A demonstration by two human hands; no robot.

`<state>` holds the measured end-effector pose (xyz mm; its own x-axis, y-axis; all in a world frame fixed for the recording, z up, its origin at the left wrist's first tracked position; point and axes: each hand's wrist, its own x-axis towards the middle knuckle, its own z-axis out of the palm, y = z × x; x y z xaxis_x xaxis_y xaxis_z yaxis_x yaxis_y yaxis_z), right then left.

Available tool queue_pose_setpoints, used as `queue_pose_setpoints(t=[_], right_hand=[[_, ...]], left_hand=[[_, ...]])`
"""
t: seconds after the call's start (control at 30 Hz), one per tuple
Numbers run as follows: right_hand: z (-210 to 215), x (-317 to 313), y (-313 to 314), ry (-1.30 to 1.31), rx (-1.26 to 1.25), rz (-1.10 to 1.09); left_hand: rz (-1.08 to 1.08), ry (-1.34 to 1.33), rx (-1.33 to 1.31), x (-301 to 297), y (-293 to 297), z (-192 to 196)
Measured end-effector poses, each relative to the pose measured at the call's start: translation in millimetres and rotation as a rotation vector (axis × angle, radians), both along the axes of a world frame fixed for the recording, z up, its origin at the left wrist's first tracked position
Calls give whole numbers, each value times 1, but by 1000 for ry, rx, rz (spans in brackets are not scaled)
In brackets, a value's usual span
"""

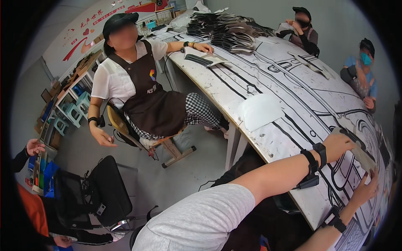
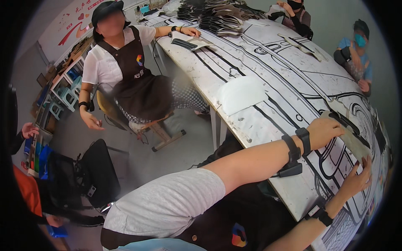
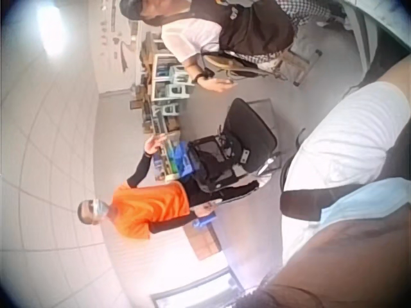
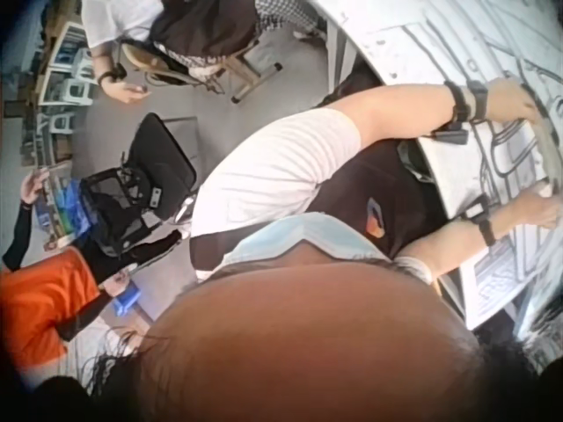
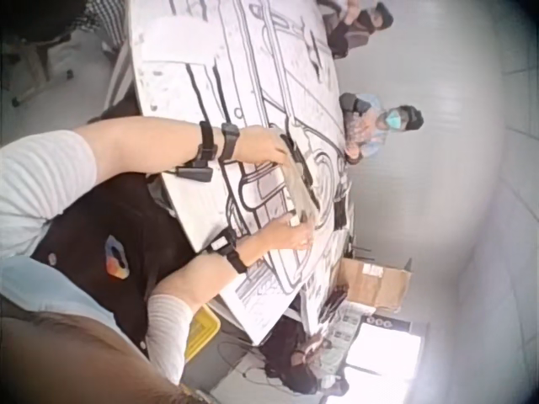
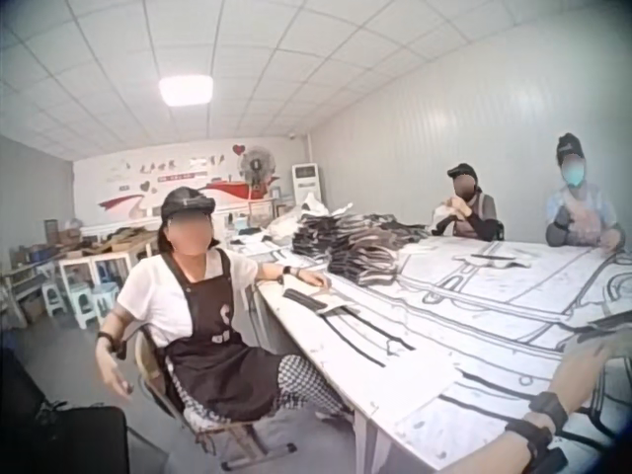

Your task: Manually aligning and pressing together layers of shoe components for assembly.

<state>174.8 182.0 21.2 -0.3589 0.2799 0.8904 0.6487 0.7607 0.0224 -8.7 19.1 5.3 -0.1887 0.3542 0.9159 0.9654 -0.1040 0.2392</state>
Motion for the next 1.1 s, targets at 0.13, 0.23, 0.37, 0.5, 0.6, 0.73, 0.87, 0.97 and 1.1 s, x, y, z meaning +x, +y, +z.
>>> queue_pose_setpoints(t=[0.13,0.23,0.37,0.5,0.6,0.73,0.87,0.97,1.1], right_hand=[[2,4,0,-70,15,107],[4,2,-7,-72,16,172],[8,-4,-22,-46,-15,242],[7,-4,-19,-27,-51,271],[8,-4,-18,-61,-34,327],[7,-6,-22,-38,-22,328],[4,-7,-19,-42,-36,341],[0,-5,-15,-39,-49,329],[-3,-6,-12,-60,-52,355]], left_hand=[[-3,-11,-41,1,1,-1],[-24,-57,-38,2,3,0],[3,-43,-25,0,-1,-1],[1,-34,-75,0,-1,1],[-3,-61,-77,1,1,0],[-13,-77,-75,1,-2,2],[-9,-74,-79,2,-4,1],[-17,-65,-59,4,-2,0],[-12,-72,-75,1,-2,-1]])
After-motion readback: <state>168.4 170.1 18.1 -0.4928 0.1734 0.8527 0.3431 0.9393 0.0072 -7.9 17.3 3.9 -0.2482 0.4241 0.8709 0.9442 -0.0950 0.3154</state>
